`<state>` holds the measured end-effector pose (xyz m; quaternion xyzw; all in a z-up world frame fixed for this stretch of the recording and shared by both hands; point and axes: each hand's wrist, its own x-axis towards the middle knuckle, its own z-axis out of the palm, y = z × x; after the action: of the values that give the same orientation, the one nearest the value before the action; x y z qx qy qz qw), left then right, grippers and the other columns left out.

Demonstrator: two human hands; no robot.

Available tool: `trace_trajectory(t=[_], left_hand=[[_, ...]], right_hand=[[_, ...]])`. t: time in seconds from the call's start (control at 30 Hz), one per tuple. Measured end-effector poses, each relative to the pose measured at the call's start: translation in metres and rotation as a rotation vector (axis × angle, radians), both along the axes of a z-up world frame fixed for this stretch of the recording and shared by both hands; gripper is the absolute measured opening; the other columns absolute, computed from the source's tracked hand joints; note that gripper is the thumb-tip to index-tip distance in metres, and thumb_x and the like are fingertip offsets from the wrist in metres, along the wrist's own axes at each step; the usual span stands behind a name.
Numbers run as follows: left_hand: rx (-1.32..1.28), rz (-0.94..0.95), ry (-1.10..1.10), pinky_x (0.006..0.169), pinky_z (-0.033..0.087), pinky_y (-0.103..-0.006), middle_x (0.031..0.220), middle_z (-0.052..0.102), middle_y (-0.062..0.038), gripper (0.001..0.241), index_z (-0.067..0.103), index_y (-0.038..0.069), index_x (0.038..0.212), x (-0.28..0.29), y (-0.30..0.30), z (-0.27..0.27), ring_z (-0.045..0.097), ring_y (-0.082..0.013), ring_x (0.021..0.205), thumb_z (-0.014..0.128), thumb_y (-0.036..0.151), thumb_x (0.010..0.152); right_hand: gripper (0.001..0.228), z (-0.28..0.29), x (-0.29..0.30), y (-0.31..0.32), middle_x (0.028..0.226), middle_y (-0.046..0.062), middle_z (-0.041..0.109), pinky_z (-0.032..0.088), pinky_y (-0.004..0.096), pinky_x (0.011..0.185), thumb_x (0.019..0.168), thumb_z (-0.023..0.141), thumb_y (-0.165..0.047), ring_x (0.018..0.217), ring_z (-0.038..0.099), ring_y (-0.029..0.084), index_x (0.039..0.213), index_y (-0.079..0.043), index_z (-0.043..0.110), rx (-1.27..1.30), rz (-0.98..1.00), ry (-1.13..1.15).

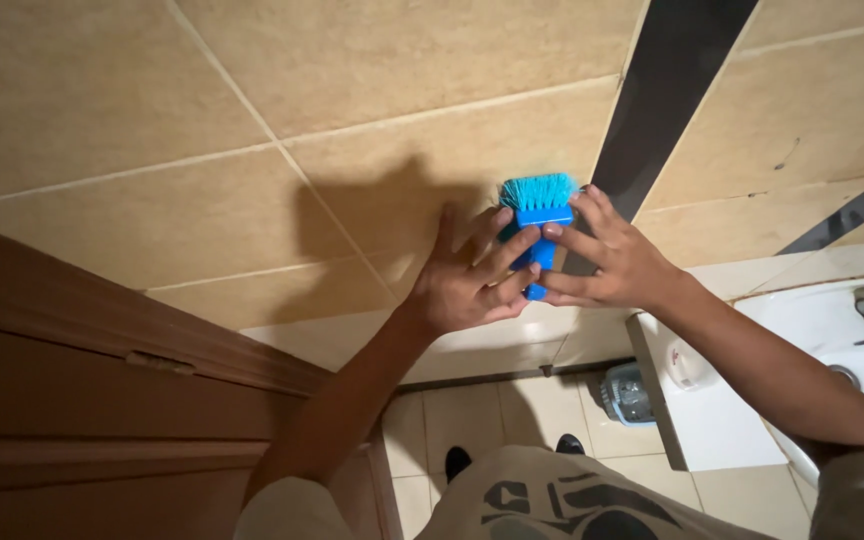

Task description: The person uses a blue scrub brush to clean the grout lines on the tiled wall and floor of a bathroom. They scrub the wall near the door frame and then move to scrub the floor tiles near the sink and toilet.

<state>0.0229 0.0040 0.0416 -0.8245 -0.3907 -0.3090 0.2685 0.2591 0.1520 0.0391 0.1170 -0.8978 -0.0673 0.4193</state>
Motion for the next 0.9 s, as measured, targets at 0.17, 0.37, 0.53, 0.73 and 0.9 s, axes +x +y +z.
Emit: trace_trajectory(t=[0.17,0.37,0.53,0.73,0.9], left_hand=[[0.010,-0.012,0.004,0.115,0.026,-0.0818,0.166,0.036,-0.003,0.076,0.048,0.023,0.143,-0.001,0.000,0.001,0.036,-0.0358,0.154,0.094,0.040,0.085],[0.005,-0.037,-0.019,0.116,0.025,-0.0808,0.162,0.044,-0.005,0.074,0.049,0.022,0.144,0.000,-0.001,-0.014,0.041,-0.0370,0.151,0.092,0.040,0.088],[0.000,-0.040,-0.012,0.117,0.027,-0.0811,0.162,0.044,-0.005,0.069,0.049,0.022,0.142,0.000,0.000,-0.039,0.042,-0.0372,0.151,0.090,0.042,0.090],[0.004,0.009,0.000,0.114,0.023,-0.0844,0.162,0.042,-0.001,0.067,0.052,0.025,0.140,-0.001,0.003,-0.066,0.044,-0.0337,0.150,0.088,0.047,0.089],[0.051,0.013,-0.021,0.112,0.020,-0.0848,0.163,0.041,0.000,0.064,0.051,0.025,0.140,-0.002,0.006,-0.075,0.043,-0.0324,0.152,0.089,0.043,0.091]], right_hand=[[0.045,-0.003,0.000,0.002,0.156,0.011,0.039,0.040,0.069,0.115,0.080,0.094,-0.036,0.141,0.041,0.050,0.115,-0.027,0.067,0.007,-0.006,-0.001],[0.043,-0.028,0.001,0.002,0.158,0.010,0.038,0.042,0.068,0.114,0.079,0.093,-0.032,0.143,0.040,0.050,0.112,-0.026,0.068,-0.034,-0.007,-0.022],[0.041,-0.056,0.005,0.004,0.160,0.010,0.036,0.042,0.065,0.116,0.081,0.092,-0.032,0.144,0.038,0.050,0.113,-0.024,0.067,-0.042,-0.010,-0.037],[0.040,-0.071,0.005,0.001,0.162,0.008,0.033,0.043,0.064,0.115,0.082,0.090,-0.031,0.145,0.037,0.049,0.116,-0.026,0.069,-0.065,-0.023,-0.064],[0.039,-0.077,0.002,0.002,0.162,0.010,0.033,0.046,0.065,0.111,0.081,0.090,-0.030,0.142,0.039,0.050,0.114,-0.026,0.069,-0.072,-0.014,-0.068]])
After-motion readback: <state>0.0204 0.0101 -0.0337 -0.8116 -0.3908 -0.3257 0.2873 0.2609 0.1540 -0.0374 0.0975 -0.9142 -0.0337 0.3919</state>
